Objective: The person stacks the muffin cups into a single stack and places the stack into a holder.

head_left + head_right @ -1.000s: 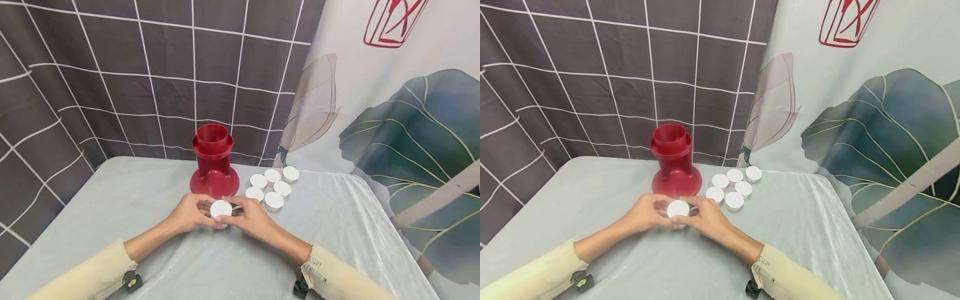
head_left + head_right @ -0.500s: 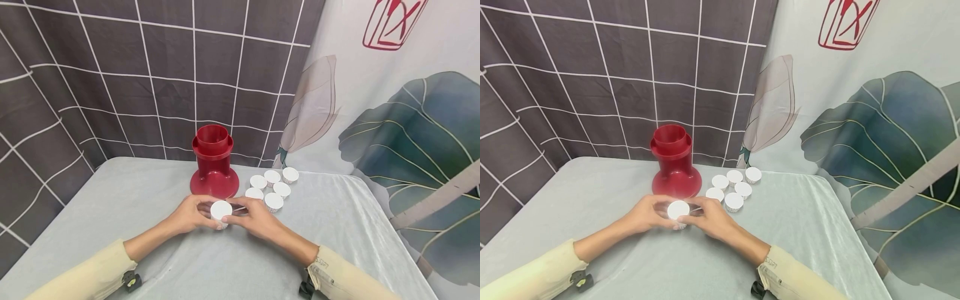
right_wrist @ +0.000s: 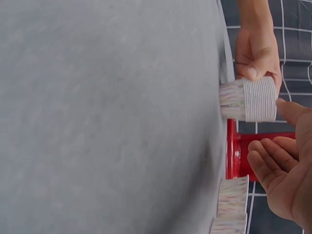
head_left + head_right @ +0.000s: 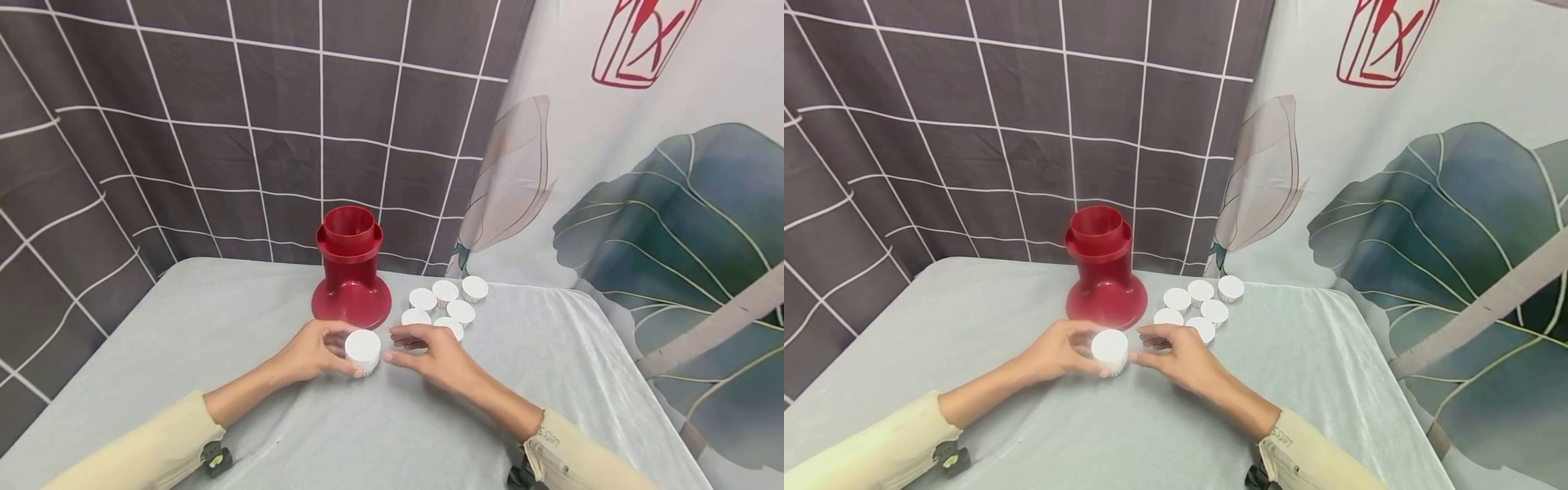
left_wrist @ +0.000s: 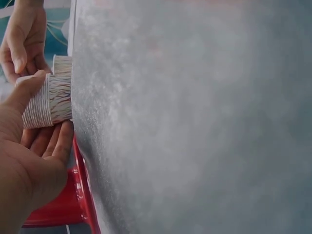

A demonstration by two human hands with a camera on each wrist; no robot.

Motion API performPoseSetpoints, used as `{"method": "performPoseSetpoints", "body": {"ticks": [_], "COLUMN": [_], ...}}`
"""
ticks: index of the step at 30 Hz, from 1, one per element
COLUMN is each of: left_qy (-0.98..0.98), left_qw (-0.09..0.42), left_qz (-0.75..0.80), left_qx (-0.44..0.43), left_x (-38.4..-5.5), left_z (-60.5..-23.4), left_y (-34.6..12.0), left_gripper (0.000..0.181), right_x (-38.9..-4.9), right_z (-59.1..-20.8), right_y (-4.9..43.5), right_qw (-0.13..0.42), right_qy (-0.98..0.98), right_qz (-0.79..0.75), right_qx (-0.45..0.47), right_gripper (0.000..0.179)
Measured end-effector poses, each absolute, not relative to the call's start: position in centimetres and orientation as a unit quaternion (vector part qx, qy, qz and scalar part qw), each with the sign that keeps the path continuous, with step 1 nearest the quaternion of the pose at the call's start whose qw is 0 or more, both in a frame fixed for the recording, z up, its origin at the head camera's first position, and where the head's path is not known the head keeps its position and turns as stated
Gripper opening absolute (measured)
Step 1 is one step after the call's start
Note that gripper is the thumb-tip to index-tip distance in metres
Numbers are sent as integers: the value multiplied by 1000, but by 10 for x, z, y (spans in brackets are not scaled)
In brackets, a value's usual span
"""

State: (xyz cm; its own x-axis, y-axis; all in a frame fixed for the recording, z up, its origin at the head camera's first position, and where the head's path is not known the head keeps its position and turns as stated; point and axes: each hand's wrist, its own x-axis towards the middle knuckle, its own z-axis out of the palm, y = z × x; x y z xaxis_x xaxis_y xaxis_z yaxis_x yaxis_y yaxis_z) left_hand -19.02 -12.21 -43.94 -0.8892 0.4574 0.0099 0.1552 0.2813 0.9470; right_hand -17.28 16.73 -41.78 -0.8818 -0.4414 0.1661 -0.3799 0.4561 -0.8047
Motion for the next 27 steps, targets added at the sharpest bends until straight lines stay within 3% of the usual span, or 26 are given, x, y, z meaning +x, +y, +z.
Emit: {"method": "performPoseSetpoints", "body": {"ticks": [27], "left_qy": [775], "left_qw": [161], "left_qz": [582], "left_qx": [184], "left_x": [-192], "left_z": [-440], "left_y": [-122], "left_gripper": [61], "right_x": [-171], "right_z": [-409], "right_y": [224], "right_qw": [-42], "right_qy": [889], "right_qz": [-422], "right_qx": [-173], "right_gripper": [42]}}
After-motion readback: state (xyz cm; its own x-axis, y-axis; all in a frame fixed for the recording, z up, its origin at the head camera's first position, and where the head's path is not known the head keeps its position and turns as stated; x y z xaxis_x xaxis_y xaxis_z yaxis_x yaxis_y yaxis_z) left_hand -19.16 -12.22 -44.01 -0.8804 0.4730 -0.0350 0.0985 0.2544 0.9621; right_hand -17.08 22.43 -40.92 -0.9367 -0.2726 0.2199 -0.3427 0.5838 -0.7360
